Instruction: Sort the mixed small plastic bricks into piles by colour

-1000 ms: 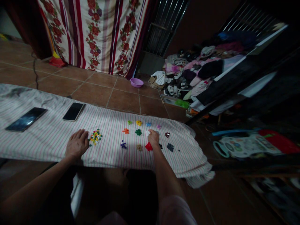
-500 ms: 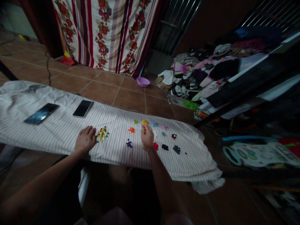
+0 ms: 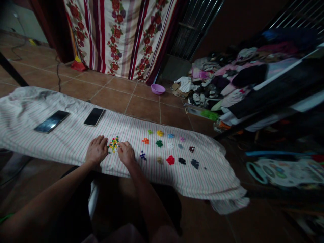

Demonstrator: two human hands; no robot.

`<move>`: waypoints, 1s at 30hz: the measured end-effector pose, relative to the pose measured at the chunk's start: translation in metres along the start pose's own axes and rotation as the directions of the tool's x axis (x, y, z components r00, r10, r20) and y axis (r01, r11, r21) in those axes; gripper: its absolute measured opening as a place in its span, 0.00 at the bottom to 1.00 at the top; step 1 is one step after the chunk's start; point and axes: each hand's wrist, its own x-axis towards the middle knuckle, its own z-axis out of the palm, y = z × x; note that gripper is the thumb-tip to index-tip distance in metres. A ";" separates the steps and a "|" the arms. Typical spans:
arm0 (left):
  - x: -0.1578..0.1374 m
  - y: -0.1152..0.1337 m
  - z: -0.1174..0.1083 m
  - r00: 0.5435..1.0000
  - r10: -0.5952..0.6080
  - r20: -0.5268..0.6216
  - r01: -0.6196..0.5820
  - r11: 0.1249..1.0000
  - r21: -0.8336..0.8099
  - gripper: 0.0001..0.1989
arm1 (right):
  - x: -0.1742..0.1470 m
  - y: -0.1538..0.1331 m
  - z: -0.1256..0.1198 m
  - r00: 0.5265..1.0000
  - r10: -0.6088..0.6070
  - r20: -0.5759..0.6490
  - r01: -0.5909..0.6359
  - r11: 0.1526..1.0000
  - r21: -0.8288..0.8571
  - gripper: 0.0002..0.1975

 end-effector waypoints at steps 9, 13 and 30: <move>0.000 0.000 0.001 1.000 -0.015 -0.002 0.015 1.000 -0.023 0.19 | 0.004 -0.009 0.006 0.997 0.068 0.034 -0.063 0.991 -0.122 0.11; 0.000 0.000 0.001 1.000 -0.019 -0.004 0.019 0.998 -0.056 0.19 | 0.005 -0.013 0.005 0.995 0.094 0.038 -0.089 0.990 -0.112 0.11; -0.001 0.000 0.000 1.000 -0.007 -0.010 0.007 0.999 -0.031 0.18 | -0.003 -0.009 0.008 0.991 0.109 -0.081 -0.094 0.981 0.167 0.07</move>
